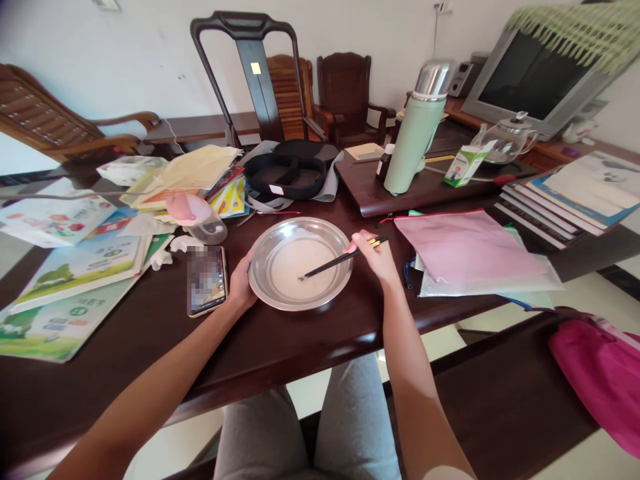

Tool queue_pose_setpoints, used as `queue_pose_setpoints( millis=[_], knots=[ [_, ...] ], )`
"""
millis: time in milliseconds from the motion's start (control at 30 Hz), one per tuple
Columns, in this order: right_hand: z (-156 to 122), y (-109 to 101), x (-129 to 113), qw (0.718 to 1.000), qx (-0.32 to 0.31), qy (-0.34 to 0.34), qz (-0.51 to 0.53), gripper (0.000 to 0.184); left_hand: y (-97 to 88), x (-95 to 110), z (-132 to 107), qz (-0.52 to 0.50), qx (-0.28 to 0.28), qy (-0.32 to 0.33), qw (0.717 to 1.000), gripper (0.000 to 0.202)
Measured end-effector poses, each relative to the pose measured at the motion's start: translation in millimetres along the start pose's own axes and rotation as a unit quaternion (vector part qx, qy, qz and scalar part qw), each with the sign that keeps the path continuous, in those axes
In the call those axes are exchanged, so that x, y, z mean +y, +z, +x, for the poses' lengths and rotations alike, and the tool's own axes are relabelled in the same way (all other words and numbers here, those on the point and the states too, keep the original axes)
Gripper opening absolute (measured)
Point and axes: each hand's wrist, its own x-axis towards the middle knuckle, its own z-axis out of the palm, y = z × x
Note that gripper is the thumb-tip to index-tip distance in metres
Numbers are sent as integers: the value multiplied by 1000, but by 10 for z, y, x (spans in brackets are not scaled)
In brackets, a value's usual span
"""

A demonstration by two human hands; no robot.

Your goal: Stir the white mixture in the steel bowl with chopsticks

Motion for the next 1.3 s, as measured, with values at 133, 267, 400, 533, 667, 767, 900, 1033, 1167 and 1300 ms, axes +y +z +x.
queue_pose_setpoints(
  millis=[133,267,400,533,667,767,900,1033,1167,1300],
  knots=[
    [9,34,10,999,-36,-13,-25,58,20,11,-13,-11,-7,-2,1000,36],
    [29,-31,56,997,66,-20,-37,60,6,1,0,-12,-4,6,1000,31],
    [11,-34,47,999,38,-12,-5,63,-17,-8,17,-5,-4,2,1000,32],
    [4,25,28,999,-49,-17,-12,56,-1,-5,10,-9,-2,-1,1000,36],
    [31,-8,63,998,32,-31,-35,57,10,-6,6,-10,1,-1,1000,38],
    [34,-44,74,995,90,-21,-23,62,-2,-13,15,-5,6,-2,1000,38],
    [13,2,43,1000,14,-10,-16,61,-17,-19,25,-5,9,-5,1000,37],
    [26,32,53,999,2,-26,-37,57,-8,-14,22,-6,-1,1,1000,37],
    [49,-25,84,994,101,-11,-30,61,-8,-16,24,-1,-3,4,1000,37],
    [30,-1,50,999,51,2,-15,64,-18,-26,32,4,6,1,1000,37]
  ],
)
